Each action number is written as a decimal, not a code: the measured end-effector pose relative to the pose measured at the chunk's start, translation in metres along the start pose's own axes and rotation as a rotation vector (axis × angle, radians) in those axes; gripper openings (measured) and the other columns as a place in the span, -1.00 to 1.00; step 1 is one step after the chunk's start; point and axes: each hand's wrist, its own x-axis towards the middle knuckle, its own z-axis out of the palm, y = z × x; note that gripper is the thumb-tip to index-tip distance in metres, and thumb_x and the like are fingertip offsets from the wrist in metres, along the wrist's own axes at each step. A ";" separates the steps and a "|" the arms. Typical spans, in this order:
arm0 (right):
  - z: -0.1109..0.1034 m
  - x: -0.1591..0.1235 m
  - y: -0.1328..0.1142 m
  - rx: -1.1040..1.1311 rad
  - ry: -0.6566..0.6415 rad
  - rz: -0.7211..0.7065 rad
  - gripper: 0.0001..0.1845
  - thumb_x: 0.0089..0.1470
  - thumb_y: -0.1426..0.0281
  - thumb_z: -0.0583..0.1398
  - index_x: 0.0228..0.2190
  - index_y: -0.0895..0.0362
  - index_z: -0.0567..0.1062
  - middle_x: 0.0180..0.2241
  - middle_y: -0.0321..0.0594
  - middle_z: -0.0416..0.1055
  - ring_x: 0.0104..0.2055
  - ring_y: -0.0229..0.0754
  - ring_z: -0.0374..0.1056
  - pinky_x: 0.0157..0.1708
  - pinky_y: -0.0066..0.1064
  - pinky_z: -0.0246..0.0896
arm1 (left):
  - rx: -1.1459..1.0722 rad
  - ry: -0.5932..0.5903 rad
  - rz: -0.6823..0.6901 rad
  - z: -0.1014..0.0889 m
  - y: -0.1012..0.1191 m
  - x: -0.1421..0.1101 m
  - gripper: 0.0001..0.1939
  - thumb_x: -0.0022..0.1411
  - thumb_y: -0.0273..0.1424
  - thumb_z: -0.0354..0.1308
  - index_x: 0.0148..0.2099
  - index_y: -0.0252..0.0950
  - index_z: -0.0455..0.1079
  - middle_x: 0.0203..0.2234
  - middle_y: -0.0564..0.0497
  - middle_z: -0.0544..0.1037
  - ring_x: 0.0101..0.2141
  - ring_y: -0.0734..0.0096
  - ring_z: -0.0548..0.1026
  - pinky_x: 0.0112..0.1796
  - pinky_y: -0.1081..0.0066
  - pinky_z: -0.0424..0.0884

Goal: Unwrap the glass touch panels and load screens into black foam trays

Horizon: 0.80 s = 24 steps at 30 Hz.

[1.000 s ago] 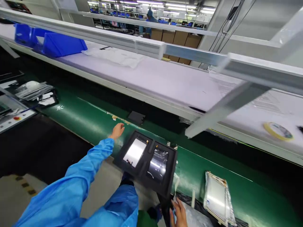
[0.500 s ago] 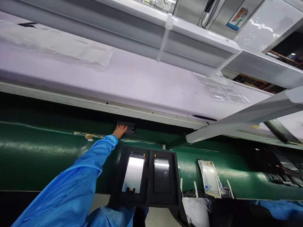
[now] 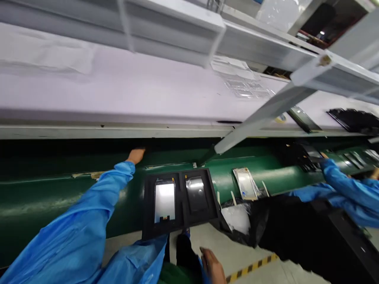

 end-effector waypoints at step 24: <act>-0.008 0.088 -0.042 0.629 -0.070 -0.018 -0.61 0.01 0.09 0.26 -0.28 0.15 0.51 -0.30 -0.17 0.56 -0.21 -0.07 0.45 -0.13 -0.23 0.37 | -1.196 0.081 -0.701 0.100 0.111 -0.408 -0.41 -0.29 -0.20 0.59 -0.21 -0.37 0.52 -0.36 -0.16 0.68 -0.33 0.10 0.65 -0.24 0.26 0.54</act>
